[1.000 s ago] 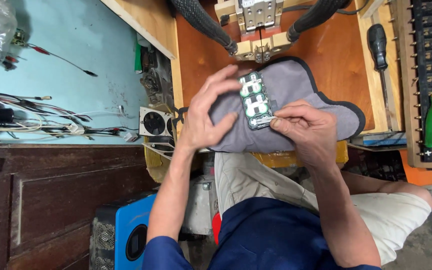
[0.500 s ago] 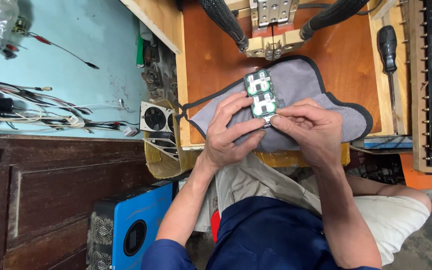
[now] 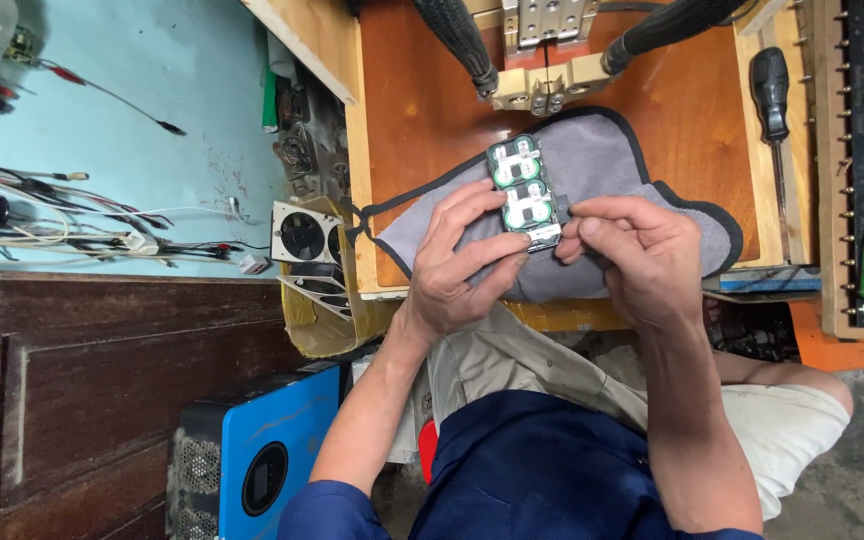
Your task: The person uses a screwdriver to remove screws from a small electronic device with green circuit boards. They then use pliers to cut a small metal piece and insert it into the device before re-securing it with the screwdriver.
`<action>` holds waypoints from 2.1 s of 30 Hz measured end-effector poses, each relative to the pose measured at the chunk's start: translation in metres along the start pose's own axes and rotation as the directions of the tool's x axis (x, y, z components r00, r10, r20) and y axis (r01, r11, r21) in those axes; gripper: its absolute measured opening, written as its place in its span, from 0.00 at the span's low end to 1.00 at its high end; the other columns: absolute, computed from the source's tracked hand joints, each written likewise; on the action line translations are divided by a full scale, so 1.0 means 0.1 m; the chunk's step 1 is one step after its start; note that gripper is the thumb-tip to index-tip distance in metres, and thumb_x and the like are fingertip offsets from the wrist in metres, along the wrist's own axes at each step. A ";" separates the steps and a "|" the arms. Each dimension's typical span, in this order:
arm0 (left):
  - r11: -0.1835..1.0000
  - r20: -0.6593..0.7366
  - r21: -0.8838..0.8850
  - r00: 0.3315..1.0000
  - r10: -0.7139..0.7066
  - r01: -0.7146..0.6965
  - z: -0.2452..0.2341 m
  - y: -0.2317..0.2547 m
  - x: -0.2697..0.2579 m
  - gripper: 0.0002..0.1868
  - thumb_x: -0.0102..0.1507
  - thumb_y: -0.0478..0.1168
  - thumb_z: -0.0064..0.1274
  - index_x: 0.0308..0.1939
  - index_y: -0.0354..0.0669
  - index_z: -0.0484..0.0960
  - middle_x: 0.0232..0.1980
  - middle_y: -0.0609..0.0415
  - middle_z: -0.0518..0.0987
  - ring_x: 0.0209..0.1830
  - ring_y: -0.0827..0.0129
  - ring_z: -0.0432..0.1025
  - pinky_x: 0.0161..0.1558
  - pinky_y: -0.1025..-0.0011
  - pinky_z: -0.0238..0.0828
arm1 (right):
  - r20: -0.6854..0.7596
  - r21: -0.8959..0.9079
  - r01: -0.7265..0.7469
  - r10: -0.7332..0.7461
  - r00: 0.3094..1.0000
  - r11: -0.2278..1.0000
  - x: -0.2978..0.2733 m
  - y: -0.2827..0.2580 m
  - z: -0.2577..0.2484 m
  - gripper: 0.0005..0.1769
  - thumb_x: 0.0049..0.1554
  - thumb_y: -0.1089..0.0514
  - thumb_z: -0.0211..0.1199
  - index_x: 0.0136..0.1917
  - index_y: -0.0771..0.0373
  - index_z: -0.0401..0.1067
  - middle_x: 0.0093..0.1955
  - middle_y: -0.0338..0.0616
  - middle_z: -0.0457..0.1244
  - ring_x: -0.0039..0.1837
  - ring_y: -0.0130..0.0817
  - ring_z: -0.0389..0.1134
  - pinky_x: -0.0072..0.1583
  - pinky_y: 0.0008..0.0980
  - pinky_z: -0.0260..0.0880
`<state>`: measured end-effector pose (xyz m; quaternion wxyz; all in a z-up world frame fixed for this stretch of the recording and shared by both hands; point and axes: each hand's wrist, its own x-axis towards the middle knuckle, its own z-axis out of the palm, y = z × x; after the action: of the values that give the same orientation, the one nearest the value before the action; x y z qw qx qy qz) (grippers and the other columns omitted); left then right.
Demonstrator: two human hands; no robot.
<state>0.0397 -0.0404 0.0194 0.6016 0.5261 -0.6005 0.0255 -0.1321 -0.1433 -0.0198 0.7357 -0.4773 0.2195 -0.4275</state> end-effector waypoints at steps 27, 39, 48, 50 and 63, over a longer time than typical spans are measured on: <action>1.000 0.092 0.013 0.996 0.016 -0.017 0.00 -0.08 -0.04 0.06 0.61 0.36 0.65 0.41 0.42 0.89 0.55 0.40 0.78 0.62 0.40 0.72 0.64 0.45 0.70 | -0.137 -0.169 -0.112 0.089 0.987 0.979 0.05 -0.21 0.30 0.06 0.51 0.72 0.73 0.38 0.74 0.76 0.27 0.49 0.65 0.27 0.25 0.67 0.31 0.23 0.70; 0.999 0.426 0.042 0.904 -0.030 0.013 -0.33 -0.16 0.34 0.31 0.57 0.57 0.70 0.59 0.51 0.78 0.67 0.41 0.68 0.71 0.41 0.62 0.72 0.42 0.57 | -0.223 -0.208 -0.223 0.176 0.959 0.952 0.02 -0.39 0.45 0.04 0.50 0.71 0.71 0.38 0.71 0.76 0.24 0.48 0.64 0.27 0.24 0.67 0.34 0.21 0.68; 0.989 0.617 -0.068 0.784 -0.064 0.134 -0.21 -0.45 0.59 0.37 0.49 0.58 0.77 0.58 0.58 0.79 0.70 0.46 0.69 0.66 0.49 0.70 0.67 0.53 0.67 | -0.301 -0.331 -0.344 0.247 0.921 0.879 0.05 -0.57 0.53 0.06 0.49 0.69 0.75 0.39 0.72 0.78 0.27 0.49 0.67 0.30 0.23 0.70 0.37 0.19 0.71; 0.995 0.549 0.025 0.831 -0.092 0.094 -0.19 -0.39 0.48 0.37 0.47 0.60 0.77 0.56 0.57 0.79 0.65 0.47 0.69 0.63 0.51 0.71 0.64 0.55 0.67 | -0.296 -0.353 -0.336 0.236 0.926 0.873 0.07 -0.59 0.52 0.07 0.49 0.69 0.75 0.39 0.72 0.78 0.28 0.50 0.68 0.31 0.24 0.70 0.37 0.20 0.72; 0.975 0.396 0.117 0.909 0.130 -0.190 -0.12 -0.31 0.10 0.14 0.64 0.59 0.60 0.53 0.70 0.86 0.64 0.55 0.77 0.70 0.53 0.68 0.72 0.50 0.51 | 0.014 -0.572 -0.091 0.120 0.993 0.816 0.23 -0.63 0.34 0.03 0.52 0.72 0.73 0.41 0.72 0.80 0.28 0.48 0.67 0.34 0.24 0.69 0.39 0.25 0.72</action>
<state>0.0716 -0.0521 0.0118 0.4254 0.5142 -0.7446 0.0164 -0.1217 -0.1565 0.0533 0.5871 -0.6727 0.3451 -0.2894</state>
